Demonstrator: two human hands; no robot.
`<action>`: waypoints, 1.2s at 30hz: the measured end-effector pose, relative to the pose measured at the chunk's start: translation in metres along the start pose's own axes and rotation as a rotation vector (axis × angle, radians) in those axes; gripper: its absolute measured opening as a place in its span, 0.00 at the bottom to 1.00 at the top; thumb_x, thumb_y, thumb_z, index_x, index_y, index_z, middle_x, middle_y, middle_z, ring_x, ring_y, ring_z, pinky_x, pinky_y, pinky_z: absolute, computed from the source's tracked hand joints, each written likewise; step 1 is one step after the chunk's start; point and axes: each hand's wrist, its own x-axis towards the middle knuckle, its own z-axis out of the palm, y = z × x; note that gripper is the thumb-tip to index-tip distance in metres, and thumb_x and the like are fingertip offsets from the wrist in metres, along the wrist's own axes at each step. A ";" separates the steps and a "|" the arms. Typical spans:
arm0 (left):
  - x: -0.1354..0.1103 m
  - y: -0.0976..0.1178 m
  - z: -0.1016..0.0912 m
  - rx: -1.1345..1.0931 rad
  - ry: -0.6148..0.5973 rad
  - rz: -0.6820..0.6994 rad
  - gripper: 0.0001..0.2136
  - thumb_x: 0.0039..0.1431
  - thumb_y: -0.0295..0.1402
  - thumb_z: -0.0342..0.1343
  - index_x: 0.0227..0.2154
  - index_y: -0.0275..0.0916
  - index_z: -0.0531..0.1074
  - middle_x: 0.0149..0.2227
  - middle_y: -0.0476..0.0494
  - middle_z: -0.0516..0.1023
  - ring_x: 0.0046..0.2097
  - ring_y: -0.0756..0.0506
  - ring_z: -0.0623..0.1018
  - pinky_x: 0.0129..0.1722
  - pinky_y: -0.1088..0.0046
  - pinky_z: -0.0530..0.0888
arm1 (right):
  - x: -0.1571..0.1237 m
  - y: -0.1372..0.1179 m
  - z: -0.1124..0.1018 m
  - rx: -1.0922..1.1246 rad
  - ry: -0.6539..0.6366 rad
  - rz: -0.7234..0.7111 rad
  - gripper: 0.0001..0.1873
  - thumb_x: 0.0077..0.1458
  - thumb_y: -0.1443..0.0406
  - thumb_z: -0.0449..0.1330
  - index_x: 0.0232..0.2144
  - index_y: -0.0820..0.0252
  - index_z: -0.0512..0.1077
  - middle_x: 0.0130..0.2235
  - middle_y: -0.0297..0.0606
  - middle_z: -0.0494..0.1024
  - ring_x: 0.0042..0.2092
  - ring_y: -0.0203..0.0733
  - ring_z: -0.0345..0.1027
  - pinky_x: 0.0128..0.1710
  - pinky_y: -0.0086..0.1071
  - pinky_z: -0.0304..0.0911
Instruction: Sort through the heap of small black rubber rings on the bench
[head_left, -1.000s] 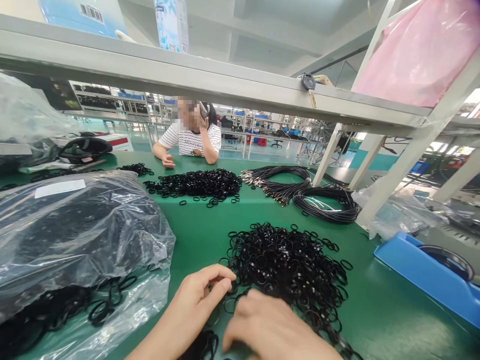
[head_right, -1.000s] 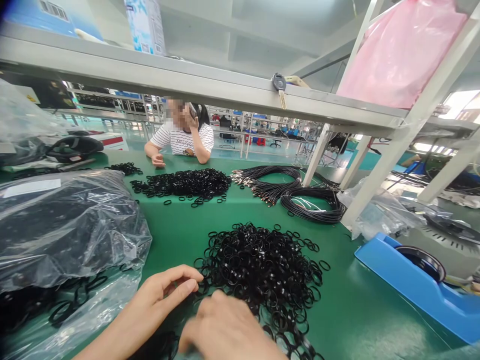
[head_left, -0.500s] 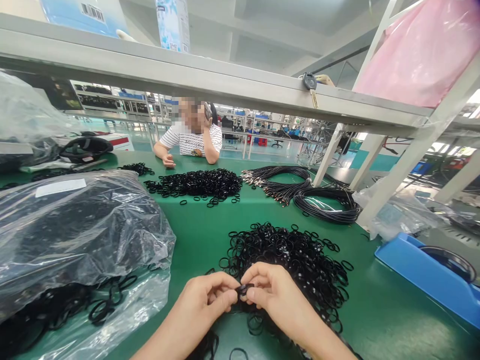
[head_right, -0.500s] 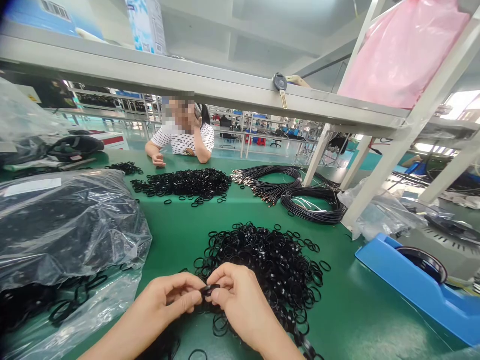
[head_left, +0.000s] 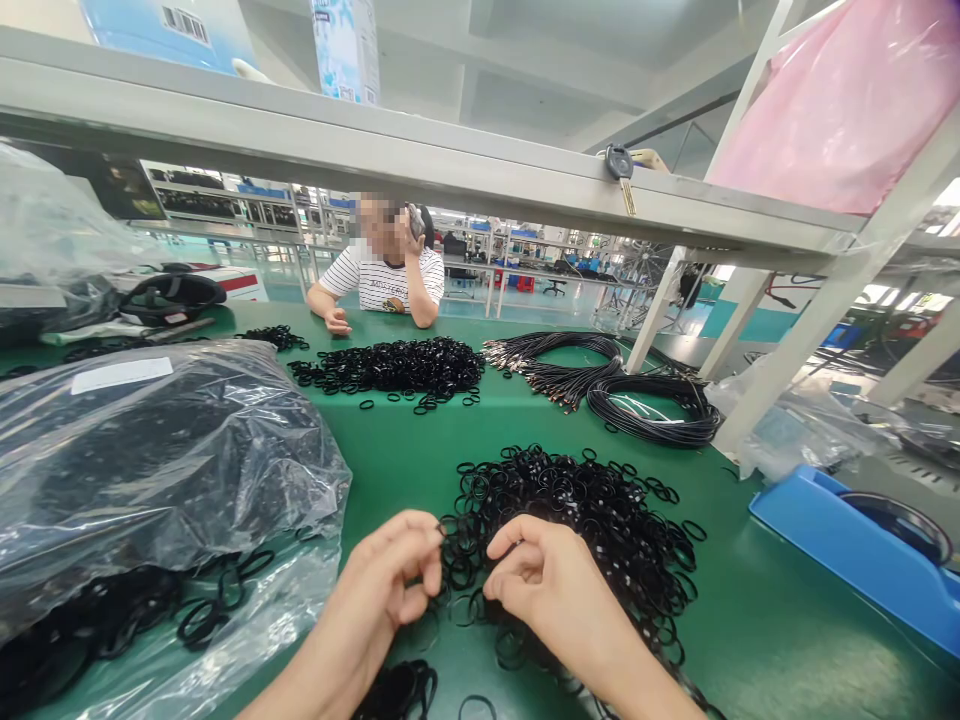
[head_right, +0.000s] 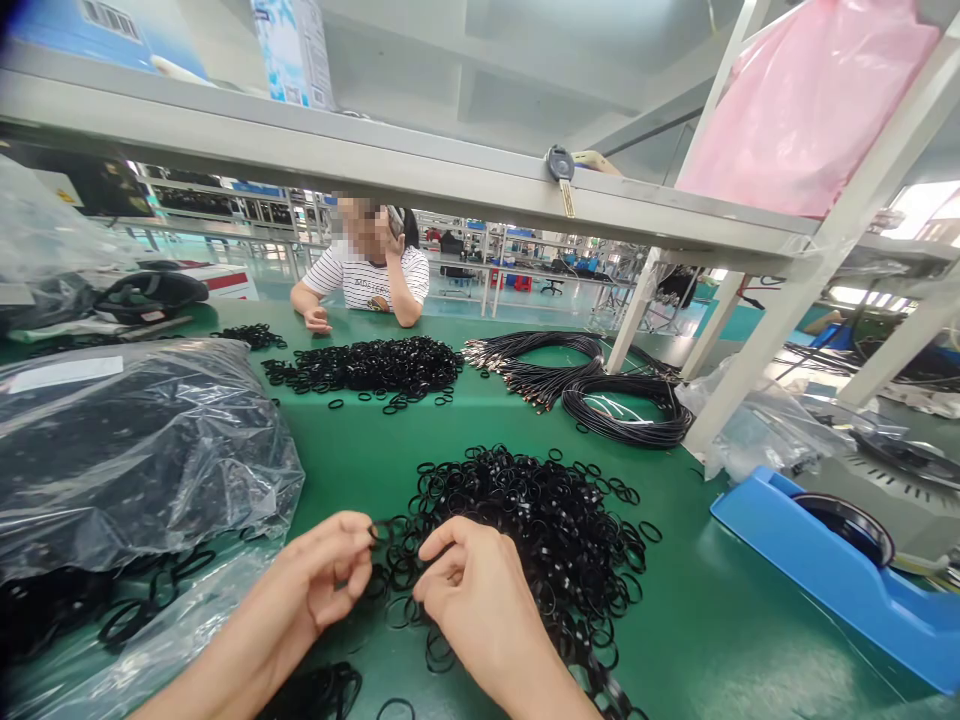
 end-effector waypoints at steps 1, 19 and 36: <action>0.002 0.002 -0.003 -0.040 0.032 0.015 0.05 0.51 0.34 0.58 0.28 0.41 0.68 0.18 0.55 0.65 0.22 0.52 0.63 0.16 0.83 0.52 | -0.001 0.000 -0.001 -0.065 0.024 -0.015 0.11 0.43 0.74 0.54 0.30 0.59 0.71 0.24 0.32 0.78 0.27 0.38 0.69 0.28 0.28 0.60; -0.004 -0.003 0.007 0.211 -0.228 -0.033 0.10 0.59 0.38 0.50 0.26 0.38 0.65 0.23 0.54 0.64 0.23 0.53 0.57 0.22 0.78 0.55 | 0.008 0.004 0.005 0.050 0.139 -0.108 0.06 0.51 0.70 0.57 0.30 0.59 0.74 0.26 0.33 0.75 0.29 0.38 0.68 0.30 0.29 0.63; -0.001 0.002 0.007 0.260 -0.240 0.032 0.10 0.58 0.38 0.52 0.28 0.37 0.67 0.29 0.48 0.72 0.29 0.49 0.70 0.22 0.79 0.63 | 0.004 -0.001 0.002 -0.106 0.081 -0.160 0.12 0.51 0.69 0.59 0.40 0.53 0.74 0.37 0.32 0.75 0.36 0.39 0.68 0.32 0.28 0.61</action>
